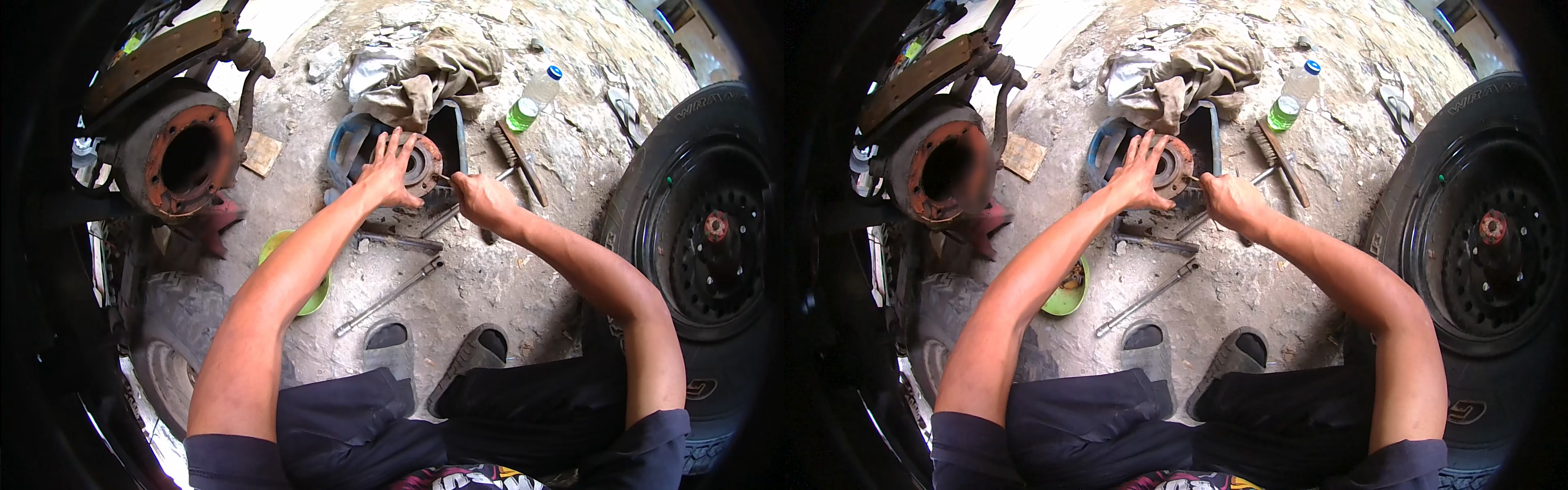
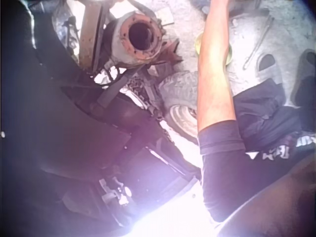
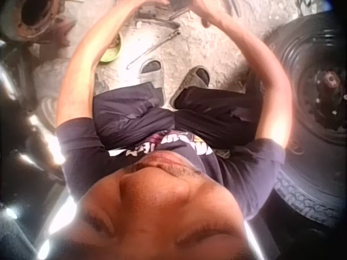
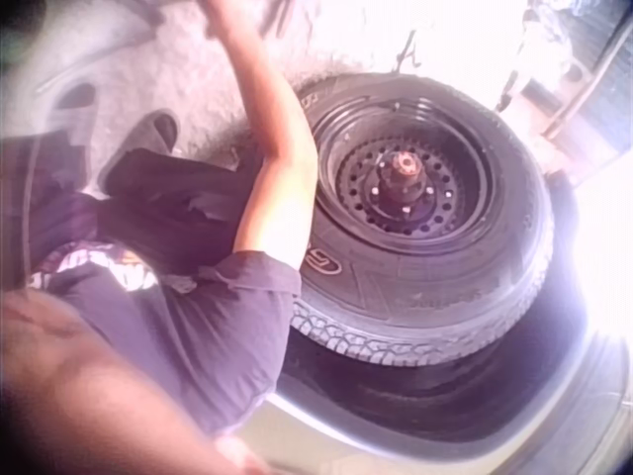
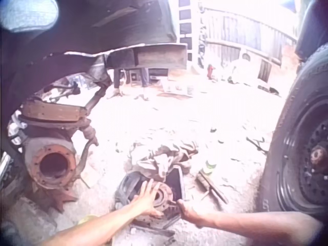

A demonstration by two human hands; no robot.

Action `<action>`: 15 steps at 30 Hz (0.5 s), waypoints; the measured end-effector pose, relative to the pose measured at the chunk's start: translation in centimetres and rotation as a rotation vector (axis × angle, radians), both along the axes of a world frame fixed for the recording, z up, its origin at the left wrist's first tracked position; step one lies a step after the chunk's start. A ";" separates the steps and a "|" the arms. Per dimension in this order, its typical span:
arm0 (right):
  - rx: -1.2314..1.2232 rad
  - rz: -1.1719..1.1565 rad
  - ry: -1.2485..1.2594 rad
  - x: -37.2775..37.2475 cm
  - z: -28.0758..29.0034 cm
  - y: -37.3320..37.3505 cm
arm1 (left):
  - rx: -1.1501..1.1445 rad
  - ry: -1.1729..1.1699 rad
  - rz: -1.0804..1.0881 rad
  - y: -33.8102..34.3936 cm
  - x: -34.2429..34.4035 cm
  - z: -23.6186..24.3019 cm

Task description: The person cleans a wheel hub by brushing it with a wire brush, wiping it with a cloth, and applying liquid from a plastic bottle.

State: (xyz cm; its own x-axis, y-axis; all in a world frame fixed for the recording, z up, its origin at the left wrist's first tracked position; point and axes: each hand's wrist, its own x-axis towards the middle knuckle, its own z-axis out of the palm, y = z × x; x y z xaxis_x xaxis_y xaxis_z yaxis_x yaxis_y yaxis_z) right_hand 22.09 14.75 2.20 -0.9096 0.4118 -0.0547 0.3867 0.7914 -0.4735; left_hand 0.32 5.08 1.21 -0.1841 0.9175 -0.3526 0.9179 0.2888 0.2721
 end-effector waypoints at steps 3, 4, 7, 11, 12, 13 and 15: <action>-0.006 0.025 -0.081 0.3 0.6 -1.4 | -0.002 0.010 -0.004 -0.2 -0.1 -0.2; 0.019 0.048 0.010 0.5 0.5 -2.0 | -0.004 0.018 -0.006 -0.3 -0.1 -0.2; 0.000 -0.004 0.025 0.3 0.3 -1.2 | 0.000 0.014 0.005 -0.4 -0.1 0.0; 0.050 -0.039 0.048 0.1 -0.8 0.7 | -0.001 0.004 -0.006 0.2 0.0 -0.3; 0.059 -0.038 0.031 0.1 -0.8 0.7 | -0.001 0.004 -0.008 0.2 0.1 -0.3; 0.038 -0.038 -0.037 0.1 -0.6 0.0 | -0.001 0.007 -0.005 0.1 -0.1 -0.3; -0.030 -0.001 -0.078 0.4 0.6 -2.1 | 0.003 0.015 0.001 -0.4 -0.3 -0.3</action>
